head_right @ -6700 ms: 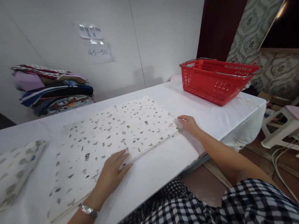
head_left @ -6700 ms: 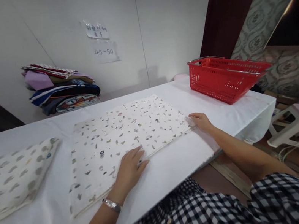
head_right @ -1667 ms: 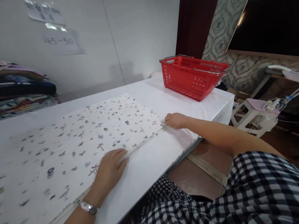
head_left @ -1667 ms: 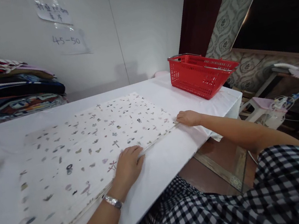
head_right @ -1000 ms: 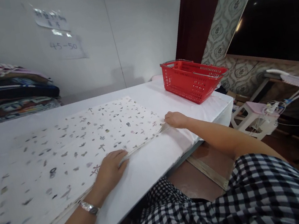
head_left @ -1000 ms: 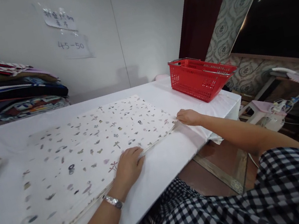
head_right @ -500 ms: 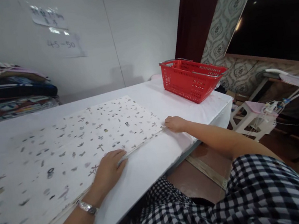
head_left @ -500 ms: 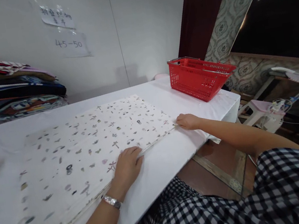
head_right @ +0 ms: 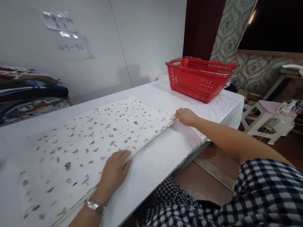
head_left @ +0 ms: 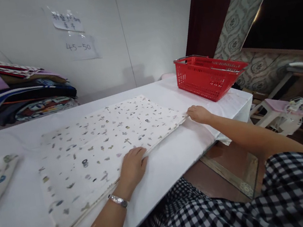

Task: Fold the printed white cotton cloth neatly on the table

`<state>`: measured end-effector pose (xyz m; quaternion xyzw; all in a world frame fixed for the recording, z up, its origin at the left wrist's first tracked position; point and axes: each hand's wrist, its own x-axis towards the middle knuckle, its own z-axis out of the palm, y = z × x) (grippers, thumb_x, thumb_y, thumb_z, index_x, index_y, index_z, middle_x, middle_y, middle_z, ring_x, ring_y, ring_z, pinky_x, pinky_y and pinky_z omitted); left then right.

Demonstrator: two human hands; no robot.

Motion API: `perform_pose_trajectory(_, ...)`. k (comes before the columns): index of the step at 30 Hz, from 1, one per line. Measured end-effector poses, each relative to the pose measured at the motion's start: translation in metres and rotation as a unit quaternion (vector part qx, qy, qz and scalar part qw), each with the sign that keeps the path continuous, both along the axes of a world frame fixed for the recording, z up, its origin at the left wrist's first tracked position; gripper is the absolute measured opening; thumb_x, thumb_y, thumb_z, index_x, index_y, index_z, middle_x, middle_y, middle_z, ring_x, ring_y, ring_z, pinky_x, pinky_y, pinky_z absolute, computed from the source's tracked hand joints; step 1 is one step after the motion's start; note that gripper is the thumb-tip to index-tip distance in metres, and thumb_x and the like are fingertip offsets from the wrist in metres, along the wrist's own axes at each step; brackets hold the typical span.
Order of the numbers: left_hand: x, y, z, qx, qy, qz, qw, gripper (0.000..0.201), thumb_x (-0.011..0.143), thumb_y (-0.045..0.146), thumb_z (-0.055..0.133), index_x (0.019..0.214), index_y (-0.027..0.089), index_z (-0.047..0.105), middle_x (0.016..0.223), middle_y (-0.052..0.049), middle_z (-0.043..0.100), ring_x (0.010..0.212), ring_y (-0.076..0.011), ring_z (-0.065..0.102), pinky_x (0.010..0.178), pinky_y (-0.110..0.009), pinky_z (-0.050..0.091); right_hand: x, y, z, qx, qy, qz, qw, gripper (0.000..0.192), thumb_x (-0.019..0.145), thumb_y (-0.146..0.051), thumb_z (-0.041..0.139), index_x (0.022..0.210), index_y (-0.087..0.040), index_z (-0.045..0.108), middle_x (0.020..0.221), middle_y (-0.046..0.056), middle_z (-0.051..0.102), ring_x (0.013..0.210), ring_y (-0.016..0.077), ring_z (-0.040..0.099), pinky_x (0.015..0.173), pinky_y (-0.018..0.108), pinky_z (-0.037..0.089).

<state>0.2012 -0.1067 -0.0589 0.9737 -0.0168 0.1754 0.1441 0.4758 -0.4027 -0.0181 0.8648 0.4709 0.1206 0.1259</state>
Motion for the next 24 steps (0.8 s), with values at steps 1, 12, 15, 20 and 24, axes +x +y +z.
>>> perform_pose_trajectory(1, 0.000, 0.000, 0.000, 0.002, 0.003, 0.001, 1.000, 0.029, 0.087, 0.025, 0.047, 0.110, 0.017, 0.063, 0.115, -0.010, 0.064, 0.109, -0.0278, 0.054, 0.094, -0.046, 0.044, 0.002, -0.004, -0.003, -0.003, 0.007, 0.002, 1.000, 0.024, 0.087, -0.013, 0.042, 0.098, -0.013, 0.063, 0.101, 0.014, 0.061, 0.094, 0.0230, 0.051, 0.076, 0.031, 0.038)
perform_pose_trajectory(12, -0.002, 0.001, 0.007, 0.015, 0.016, 0.001, 1.000, 0.023, 0.086, 0.019, 0.048, 0.103, 0.018, 0.064, 0.108, -0.009, 0.065, 0.102, -0.0257, 0.055, 0.085, -0.043, 0.048, 0.006, -0.009, -0.014, 0.017, 0.009, 0.003, 1.000, 0.028, 0.087, -0.015, 0.044, 0.106, -0.013, 0.065, 0.105, 0.012, 0.064, 0.098, 0.0224, 0.054, 0.082, 0.030, 0.042)
perform_pose_trajectory(15, -0.003, 0.000, 0.009, 0.000, 0.018, -0.011, 1.000, 0.022, 0.087, 0.018, 0.047, 0.100, 0.019, 0.064, 0.106, -0.007, 0.065, 0.100, -0.0241, 0.056, 0.085, -0.041, 0.047, 0.010, -0.011, -0.019, 0.034, 0.011, 0.002, 0.999, 0.030, 0.087, -0.015, 0.045, 0.110, -0.013, 0.064, 0.108, 0.012, 0.065, 0.100, 0.0229, 0.055, 0.083, 0.030, 0.043)
perform_pose_trajectory(20, -0.007, 0.001, 0.011, -0.026, 0.019, -0.002, 0.999, 0.020, 0.087, 0.020, 0.048, 0.098, 0.019, 0.065, 0.105, -0.007, 0.065, 0.100, -0.0228, 0.055, 0.086, -0.040, 0.047, 0.012, -0.016, -0.034, 0.048, 0.024, 0.000, 0.999, 0.032, 0.089, -0.016, 0.042, 0.114, -0.015, 0.062, 0.113, 0.011, 0.065, 0.104, 0.0226, 0.056, 0.082, 0.030, 0.047)
perform_pose_trajectory(24, -0.015, 0.006, 0.011, -0.034, 0.009, 0.012, 0.999, 0.020, 0.088, 0.022, 0.048, 0.098, 0.018, 0.065, 0.102, -0.007, 0.066, 0.096, -0.0221, 0.056, 0.088, -0.041, 0.046, 0.012, -0.018, -0.038, 0.049, 0.016, -0.003, 0.999, 0.034, 0.090, -0.015, 0.040, 0.116, -0.014, 0.061, 0.114, 0.011, 0.064, 0.103, 0.0228, 0.056, 0.081, 0.031, 0.048)
